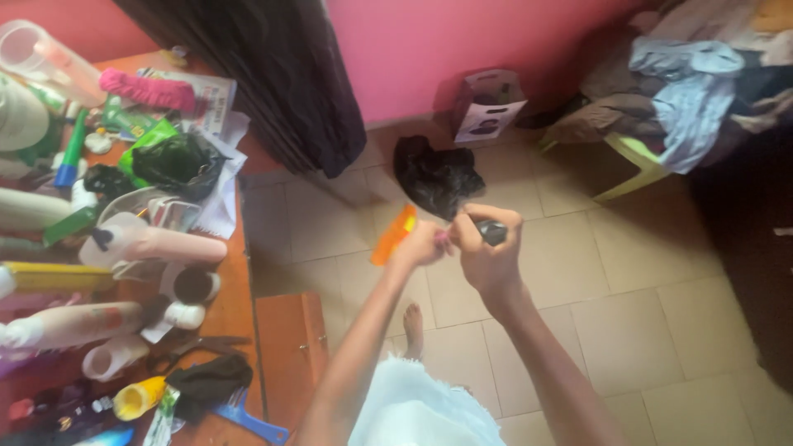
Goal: Assembling a broom by screwing the handle into the broom head.
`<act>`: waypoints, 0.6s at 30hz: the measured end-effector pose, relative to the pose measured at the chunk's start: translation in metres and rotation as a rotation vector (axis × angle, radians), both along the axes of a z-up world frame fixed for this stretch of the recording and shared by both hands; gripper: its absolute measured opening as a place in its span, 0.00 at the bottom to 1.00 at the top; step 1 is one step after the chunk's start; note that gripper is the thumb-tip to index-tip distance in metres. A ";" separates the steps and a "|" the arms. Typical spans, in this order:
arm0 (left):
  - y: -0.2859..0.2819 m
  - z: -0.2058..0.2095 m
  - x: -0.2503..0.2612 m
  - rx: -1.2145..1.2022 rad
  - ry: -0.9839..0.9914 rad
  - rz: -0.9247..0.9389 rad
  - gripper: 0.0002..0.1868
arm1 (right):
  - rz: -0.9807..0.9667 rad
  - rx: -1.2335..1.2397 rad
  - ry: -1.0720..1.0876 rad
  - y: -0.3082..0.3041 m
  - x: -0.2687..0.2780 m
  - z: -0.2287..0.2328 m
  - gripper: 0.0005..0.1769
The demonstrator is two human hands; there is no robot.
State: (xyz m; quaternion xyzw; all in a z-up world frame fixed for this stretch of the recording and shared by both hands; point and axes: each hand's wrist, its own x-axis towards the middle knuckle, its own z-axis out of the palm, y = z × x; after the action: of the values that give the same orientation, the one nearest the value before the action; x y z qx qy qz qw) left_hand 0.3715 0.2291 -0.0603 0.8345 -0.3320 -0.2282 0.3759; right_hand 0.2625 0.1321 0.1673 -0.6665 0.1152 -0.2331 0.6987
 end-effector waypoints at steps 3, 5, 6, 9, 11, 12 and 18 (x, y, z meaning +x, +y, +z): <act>-0.027 0.016 -0.040 -0.056 0.053 0.017 0.12 | 0.032 -0.095 0.068 -0.018 -0.026 0.009 0.14; -0.031 0.041 -0.056 -0.028 0.047 0.075 0.09 | 0.105 -0.200 -0.011 -0.019 -0.038 0.021 0.13; -0.029 0.069 -0.059 -0.028 0.048 0.069 0.09 | 0.100 -0.200 -0.009 -0.017 -0.043 0.026 0.13; -0.016 0.126 -0.063 0.099 0.162 0.089 0.11 | 0.076 -0.293 -0.142 -0.004 -0.054 0.044 0.12; 0.001 0.133 -0.058 0.024 0.252 0.046 0.12 | 0.126 -0.231 -0.276 0.008 -0.057 0.061 0.11; 0.010 0.137 -0.057 0.022 0.250 0.054 0.12 | 0.134 -0.231 -0.280 0.016 -0.060 0.069 0.11; 0.075 0.109 -0.025 -0.021 0.069 0.083 0.10 | 0.142 -0.167 -0.302 0.061 -0.053 0.081 0.17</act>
State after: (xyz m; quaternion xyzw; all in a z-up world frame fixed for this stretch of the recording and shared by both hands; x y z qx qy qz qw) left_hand 0.3461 0.3040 0.0482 0.8353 -0.2863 -0.2377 0.4048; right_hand 0.2098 0.1932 0.2478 -0.6861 -0.0580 -0.2892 0.6651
